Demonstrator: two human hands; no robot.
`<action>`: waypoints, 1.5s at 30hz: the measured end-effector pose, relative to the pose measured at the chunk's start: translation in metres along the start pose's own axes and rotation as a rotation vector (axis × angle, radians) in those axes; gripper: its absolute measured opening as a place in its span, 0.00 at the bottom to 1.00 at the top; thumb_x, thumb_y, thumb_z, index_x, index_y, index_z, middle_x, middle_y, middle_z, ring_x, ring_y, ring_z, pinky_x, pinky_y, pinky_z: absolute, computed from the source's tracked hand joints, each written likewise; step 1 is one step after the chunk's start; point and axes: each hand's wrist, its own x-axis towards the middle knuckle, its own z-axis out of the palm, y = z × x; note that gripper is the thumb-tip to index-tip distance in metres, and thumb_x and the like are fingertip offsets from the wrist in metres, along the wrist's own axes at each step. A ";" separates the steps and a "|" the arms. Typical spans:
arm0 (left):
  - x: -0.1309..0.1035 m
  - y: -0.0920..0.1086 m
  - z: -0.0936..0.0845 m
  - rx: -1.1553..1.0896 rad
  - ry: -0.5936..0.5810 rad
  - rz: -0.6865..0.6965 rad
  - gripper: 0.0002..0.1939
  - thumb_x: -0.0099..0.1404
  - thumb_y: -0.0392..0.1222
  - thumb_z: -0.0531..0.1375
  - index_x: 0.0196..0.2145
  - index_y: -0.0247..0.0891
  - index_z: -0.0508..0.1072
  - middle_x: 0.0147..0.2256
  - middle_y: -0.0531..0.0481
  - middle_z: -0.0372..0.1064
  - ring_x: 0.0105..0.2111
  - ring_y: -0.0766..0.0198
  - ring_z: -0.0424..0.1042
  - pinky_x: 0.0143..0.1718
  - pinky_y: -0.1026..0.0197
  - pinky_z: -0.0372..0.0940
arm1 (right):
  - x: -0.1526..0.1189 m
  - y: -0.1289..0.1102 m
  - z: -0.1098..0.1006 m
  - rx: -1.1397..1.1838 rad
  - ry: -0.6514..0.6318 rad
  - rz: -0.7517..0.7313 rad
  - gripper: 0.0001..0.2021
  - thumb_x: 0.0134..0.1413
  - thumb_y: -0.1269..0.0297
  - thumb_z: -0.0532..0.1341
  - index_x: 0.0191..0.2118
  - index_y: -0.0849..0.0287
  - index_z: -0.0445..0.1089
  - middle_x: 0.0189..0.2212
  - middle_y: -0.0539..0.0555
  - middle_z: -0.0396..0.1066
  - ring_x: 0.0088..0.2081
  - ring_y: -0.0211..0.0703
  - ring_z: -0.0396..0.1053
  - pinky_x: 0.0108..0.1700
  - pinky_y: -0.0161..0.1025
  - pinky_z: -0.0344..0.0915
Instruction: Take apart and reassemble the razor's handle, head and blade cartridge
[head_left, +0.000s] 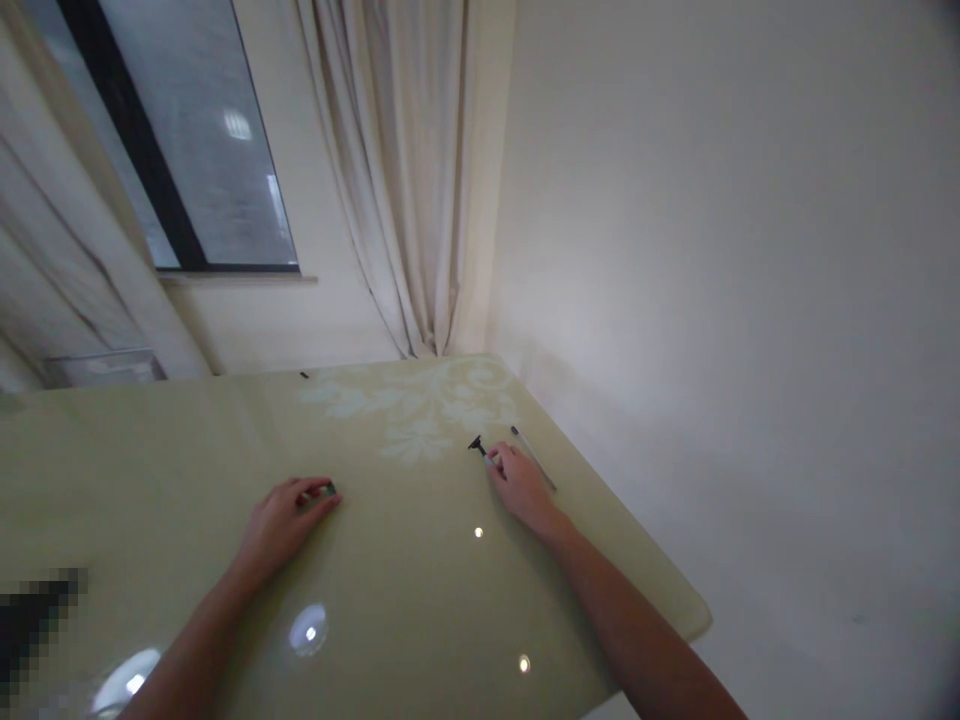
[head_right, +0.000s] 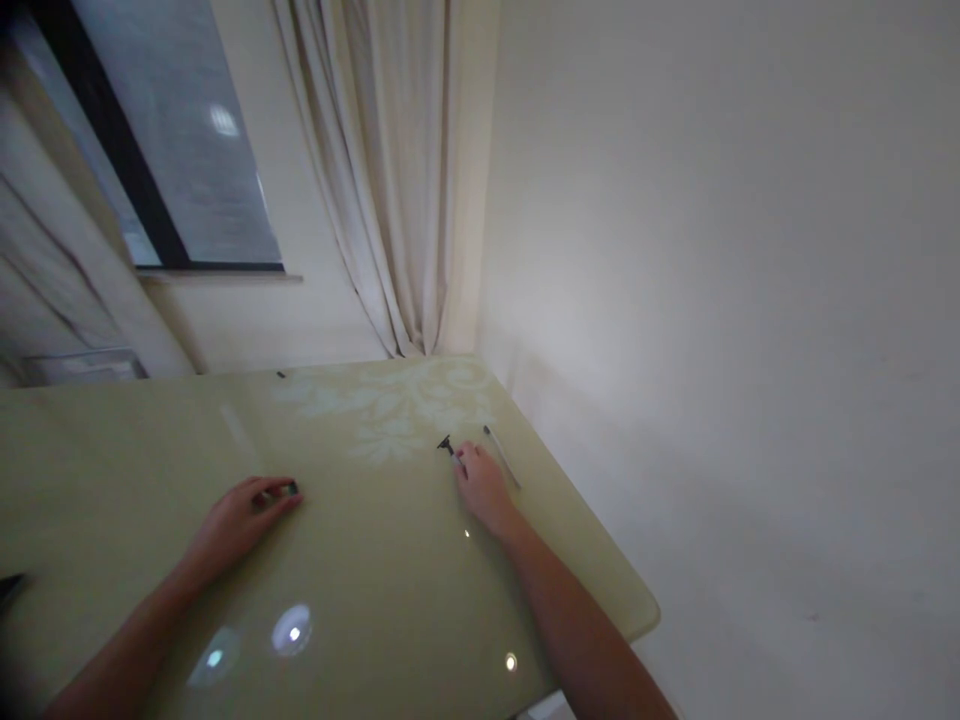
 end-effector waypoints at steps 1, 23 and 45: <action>-0.001 0.001 0.000 -0.003 -0.028 0.001 0.28 0.59 0.64 0.60 0.45 0.39 0.82 0.39 0.44 0.79 0.37 0.52 0.77 0.42 0.54 0.69 | 0.000 -0.005 0.002 0.046 0.002 -0.015 0.09 0.64 0.74 0.62 0.49 0.59 0.71 0.39 0.54 0.75 0.38 0.42 0.72 0.43 0.36 0.63; -0.007 0.010 0.008 0.079 -0.012 -0.002 0.26 0.63 0.59 0.57 0.48 0.40 0.82 0.39 0.44 0.79 0.40 0.48 0.78 0.42 0.54 0.67 | 0.016 -0.159 0.108 0.242 -0.092 0.039 0.15 0.58 0.61 0.70 0.49 0.58 0.71 0.39 0.56 0.76 0.43 0.49 0.74 0.46 0.40 0.65; -0.037 0.078 0.016 0.128 -0.039 -0.003 0.23 0.70 0.60 0.51 0.30 0.42 0.74 0.28 0.48 0.72 0.31 0.54 0.73 0.32 0.57 0.60 | -0.001 -0.008 -0.006 -0.178 0.011 0.088 0.11 0.61 0.77 0.58 0.45 0.58 0.72 0.41 0.54 0.75 0.40 0.42 0.73 0.44 0.35 0.62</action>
